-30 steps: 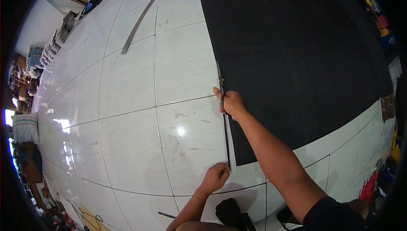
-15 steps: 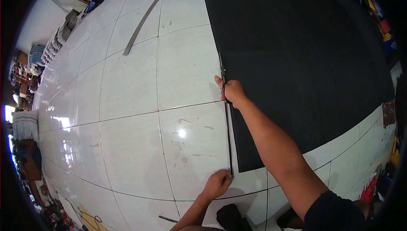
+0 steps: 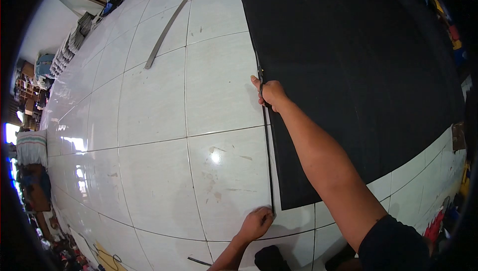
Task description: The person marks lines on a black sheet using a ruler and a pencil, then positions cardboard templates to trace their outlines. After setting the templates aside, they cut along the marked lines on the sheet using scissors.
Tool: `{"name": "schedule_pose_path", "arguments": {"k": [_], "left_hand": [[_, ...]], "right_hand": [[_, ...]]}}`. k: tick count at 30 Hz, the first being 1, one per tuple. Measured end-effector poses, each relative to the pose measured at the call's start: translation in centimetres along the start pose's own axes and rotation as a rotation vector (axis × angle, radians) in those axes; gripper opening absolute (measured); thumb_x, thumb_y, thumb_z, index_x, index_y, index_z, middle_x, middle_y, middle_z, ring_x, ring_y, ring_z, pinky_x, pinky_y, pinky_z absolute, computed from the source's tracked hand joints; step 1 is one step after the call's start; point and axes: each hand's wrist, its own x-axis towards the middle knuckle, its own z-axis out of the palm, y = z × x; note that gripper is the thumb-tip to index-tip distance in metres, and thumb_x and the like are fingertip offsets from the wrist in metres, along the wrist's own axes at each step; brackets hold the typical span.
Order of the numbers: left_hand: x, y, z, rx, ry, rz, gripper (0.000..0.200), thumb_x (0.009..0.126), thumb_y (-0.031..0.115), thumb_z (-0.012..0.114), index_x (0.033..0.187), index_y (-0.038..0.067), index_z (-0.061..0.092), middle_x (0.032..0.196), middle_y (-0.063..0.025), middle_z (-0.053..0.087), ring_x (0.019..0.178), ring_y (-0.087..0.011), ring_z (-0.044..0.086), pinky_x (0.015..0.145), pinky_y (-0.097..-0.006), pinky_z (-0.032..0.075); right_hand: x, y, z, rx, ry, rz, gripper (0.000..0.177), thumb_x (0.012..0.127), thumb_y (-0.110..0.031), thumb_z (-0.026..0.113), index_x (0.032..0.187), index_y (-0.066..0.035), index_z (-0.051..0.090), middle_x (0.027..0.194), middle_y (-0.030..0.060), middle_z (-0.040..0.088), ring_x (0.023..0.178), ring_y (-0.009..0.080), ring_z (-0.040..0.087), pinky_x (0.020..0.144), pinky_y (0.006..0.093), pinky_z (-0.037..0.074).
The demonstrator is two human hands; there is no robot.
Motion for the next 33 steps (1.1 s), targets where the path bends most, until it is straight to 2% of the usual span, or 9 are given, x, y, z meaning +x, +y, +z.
{"name": "schedule_pose_path", "arguments": {"k": [2,5,14,19,21,23,25,27,33], "left_hand": [[0.0,0.3,-0.1,0.006,0.0,-0.014,0.01,0.09,0.009,0.062,0.093,-0.001,0.062,0.091,-0.0186,0.066,0.086,-0.0399,0.064,0.077,-0.0442,0.052],[0.0,0.1,-0.1,0.0,-0.016,-0.02,0.013,0.094,0.013,0.061,0.094,0.0,0.062,0.09,-0.0193,0.064,0.085,-0.0392,0.063,0.076,-0.0437,0.051],[0.4,0.4,0.0,0.046,-0.005,-0.022,0.01,0.091,0.01,0.06,0.09,0.0,0.062,0.09,-0.0196,0.066,0.087,-0.0414,0.064,0.078,-0.0462,0.052],[4.0,-1.0,-4.1,0.191,-0.293,-0.09,0.024,0.09,0.026,0.065,0.094,0.004,0.069,0.091,-0.0166,0.069,0.089,-0.0371,0.067,0.079,-0.0444,0.054],[10.7,2.8,-8.5,0.34,0.106,-0.205,0.031,0.091,0.036,0.067,0.092,0.005,0.071,0.087,-0.0143,0.07,0.085,-0.0324,0.069,0.076,-0.0447,0.055],[19.5,3.5,-11.7,0.46,0.527,0.083,0.037,0.088,0.034,0.069,0.105,0.001,0.066,0.103,-0.0187,0.067,0.097,-0.0374,0.063,0.083,-0.0476,0.05],[27.0,4.9,-13.5,0.525,0.67,0.215,0.05,0.087,0.032,0.07,0.125,0.001,0.058,0.123,-0.0223,0.059,0.117,-0.0419,0.052,0.102,-0.0511,0.039],[31.5,5.5,-13.8,0.683,0.768,0.324,0.062,0.088,0.035,0.069,0.137,0.002,0.05,0.14,-0.0223,0.05,0.136,-0.0424,0.041,0.117,-0.0533,0.028],[32.8,4.6,-12.8,0.681,0.493,0.394,0.066,0.085,0.038,0.068,0.138,0.005,0.046,0.143,-0.0156,0.049,0.141,-0.0364,0.039,0.121,-0.0522,0.023]], "right_hand": [[1.1,-0.3,0.0,-0.018,0.011,-0.031,0.067,0.089,-0.06,0.071,0.083,0.006,0.06,0.065,0.007,0.058,0.049,0.0158,0.059,0.041,0.0312,0.045],[2.3,-0.5,0.1,-0.062,0.002,0.006,0.058,0.089,-0.059,0.071,0.07,-0.008,0.052,0.063,0.0017,0.052,0.05,0.0123,0.053,0.045,0.0293,0.043],[4.6,-2.8,0.0,-0.039,0.0,-0.009,0.055,0.09,-0.055,0.072,0.067,-0.009,0.053,0.062,0.0019,0.053,0.048,0.0118,0.053,0.044,0.0299,0.042],[4.9,-2.2,-0.1,0.016,-0.021,-0.028,0.057,0.089,-0.057,0.073,0.068,-0.008,0.054,0.063,0.0023,0.054,0.05,0.0118,0.055,0.045,0.0294,0.043],[5.0,-2.1,-0.7,0.002,-0.018,-0.027,0.057,0.088,-0.058,0.073,0.07,-0.007,0.055,0.063,0.0027,0.055,0.05,0.012,0.055,0.046,0.0293,0.044],[4.6,-2.2,-0.6,0.014,-0.045,-0.033,0.058,0.088,-0.059,0.072,0.071,-0.006,0.057,0.063,0.0034,0.056,0.05,0.0125,0.055,0.046,0.0295,0.044],[4.9,-2.1,0.0,0.012,-0.049,-0.059,0.059,0.089,-0.058,0.072,0.074,-0.001,0.062,0.059,0.0054,0.058,0.049,0.0146,0.057,0.047,0.032,0.045],[4.5,-2.1,-0.4,0.061,-0.027,-0.093,0.059,0.09,-0.056,0.071,0.073,0.0,0.064,0.058,0.007,0.06,0.049,0.016,0.057,0.048,0.0338,0.045],[3.7,-3.3,-1.1,0.087,-0.073,0.006,0.057,0.088,-0.058,0.073,0.076,-0.004,0.058,0.064,0.0046,0.057,0.053,0.0126,0.054,0.051,0.0286,0.046]]}}
